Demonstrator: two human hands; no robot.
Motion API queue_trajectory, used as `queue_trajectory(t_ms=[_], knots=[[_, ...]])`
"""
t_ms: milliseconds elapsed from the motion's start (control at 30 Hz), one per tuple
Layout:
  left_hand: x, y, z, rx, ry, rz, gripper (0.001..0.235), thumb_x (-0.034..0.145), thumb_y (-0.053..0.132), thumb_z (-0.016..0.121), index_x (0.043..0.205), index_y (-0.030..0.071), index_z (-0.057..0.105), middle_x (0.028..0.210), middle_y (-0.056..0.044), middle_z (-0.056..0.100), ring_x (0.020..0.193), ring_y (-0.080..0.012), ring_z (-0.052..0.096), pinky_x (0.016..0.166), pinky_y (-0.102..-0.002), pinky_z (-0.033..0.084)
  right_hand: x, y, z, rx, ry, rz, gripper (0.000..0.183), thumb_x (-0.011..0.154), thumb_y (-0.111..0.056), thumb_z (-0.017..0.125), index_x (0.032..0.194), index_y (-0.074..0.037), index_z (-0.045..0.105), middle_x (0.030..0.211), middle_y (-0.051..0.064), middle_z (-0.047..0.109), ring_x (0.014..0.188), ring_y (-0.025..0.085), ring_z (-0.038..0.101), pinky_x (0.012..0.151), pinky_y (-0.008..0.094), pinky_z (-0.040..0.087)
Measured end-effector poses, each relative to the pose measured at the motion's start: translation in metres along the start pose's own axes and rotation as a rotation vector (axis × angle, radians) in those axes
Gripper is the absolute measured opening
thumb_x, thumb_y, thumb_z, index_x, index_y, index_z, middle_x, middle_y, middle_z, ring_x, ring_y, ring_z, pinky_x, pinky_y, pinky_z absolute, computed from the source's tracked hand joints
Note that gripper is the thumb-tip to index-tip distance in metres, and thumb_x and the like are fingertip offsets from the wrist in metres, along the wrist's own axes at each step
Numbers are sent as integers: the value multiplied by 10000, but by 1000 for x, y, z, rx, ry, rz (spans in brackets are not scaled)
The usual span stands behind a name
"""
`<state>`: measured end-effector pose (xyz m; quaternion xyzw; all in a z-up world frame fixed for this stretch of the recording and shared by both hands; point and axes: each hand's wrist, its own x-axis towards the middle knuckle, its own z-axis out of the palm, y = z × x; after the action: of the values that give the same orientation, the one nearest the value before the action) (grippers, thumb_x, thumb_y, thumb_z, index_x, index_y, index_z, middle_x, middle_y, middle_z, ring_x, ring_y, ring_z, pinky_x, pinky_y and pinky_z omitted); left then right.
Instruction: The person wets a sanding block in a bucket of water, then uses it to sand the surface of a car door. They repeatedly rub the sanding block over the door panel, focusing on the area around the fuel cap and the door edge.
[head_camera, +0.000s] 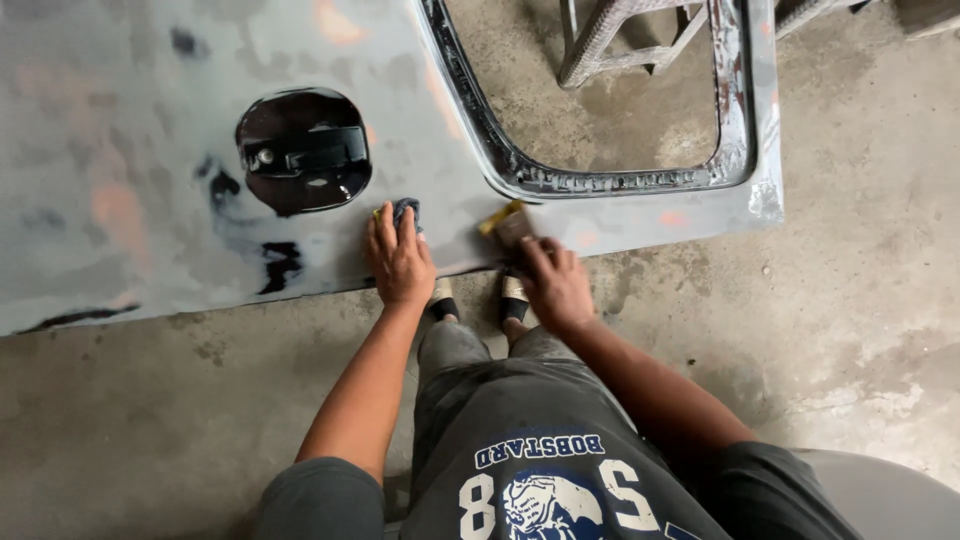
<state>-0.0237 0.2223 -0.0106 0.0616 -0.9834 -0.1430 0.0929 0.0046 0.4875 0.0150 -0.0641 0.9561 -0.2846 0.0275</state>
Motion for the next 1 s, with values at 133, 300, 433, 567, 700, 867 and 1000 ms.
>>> queue_trajectory(t_ms=[133, 300, 433, 567, 700, 867, 1000], knots=[[0, -1, -7, -42, -43, -23, 473, 1000, 209, 606, 1464, 125, 561, 1607, -138, 369, 1450, -443, 343, 1154, -581, 325, 7, -16, -9, -6, -101, -167, 632, 848, -212, 718, 1439, -152, 505, 1340, 182, 574, 1126, 398, 585, 919, 526, 513], [3, -13, -12, -87, -48, 87, 511, 971, 217, 629, 1467, 132, 543, 1607, -150, 390, 1444, -445, 389, 1188, -550, 335, -1, 67, -28, -91, 93, -19, 660, 833, -125, 710, 1465, -146, 520, 1385, 173, 581, 1227, 425, 562, 993, 512, 490], [2, -24, -20, -122, -91, 141, 550, 964, 230, 648, 1487, 110, 528, 1596, -162, 396, 1424, -451, 404, 1176, -542, 342, -6, 100, -6, -103, 219, 264, 618, 890, -163, 748, 1466, -166, 523, 1309, 158, 600, 1212, 415, 556, 1016, 518, 483], [5, -35, -26, -136, -82, 245, 643, 932, 228, 686, 1521, 84, 471, 1603, -179, 378, 1430, -427, 398, 1175, -544, 340, 6, 34, 17, -164, 210, 267, 744, 853, -195, 783, 1519, -128, 460, 1366, 239, 530, 1206, 446, 515, 1003, 541, 455], [11, -53, -31, -174, -129, 294, 672, 916, 206, 698, 1524, 86, 438, 1617, -190, 376, 1439, -419, 392, 1165, -524, 344, 25, -74, 37, -54, -91, 41, 714, 869, -233, 744, 1503, -135, 430, 1446, 231, 488, 1189, 414, 527, 954, 528, 470], [27, -87, -42, -138, -88, 252, 640, 911, 188, 709, 1503, 100, 481, 1584, -158, 412, 1430, -397, 410, 1168, -524, 345, 30, -99, 32, -112, -224, -235, 617, 890, -212, 710, 1465, -161, 492, 1404, 182, 531, 1133, 387, 566, 925, 522, 497], [34, -104, -49, -150, -109, 282, 635, 895, 171, 705, 1495, 108, 505, 1578, -176, 418, 1424, -397, 417, 1164, -521, 356, 22, -47, 6, -155, -33, 39, 528, 855, -144, 704, 1373, -164, 601, 1378, 154, 591, 1099, 397, 598, 886, 509, 523]])
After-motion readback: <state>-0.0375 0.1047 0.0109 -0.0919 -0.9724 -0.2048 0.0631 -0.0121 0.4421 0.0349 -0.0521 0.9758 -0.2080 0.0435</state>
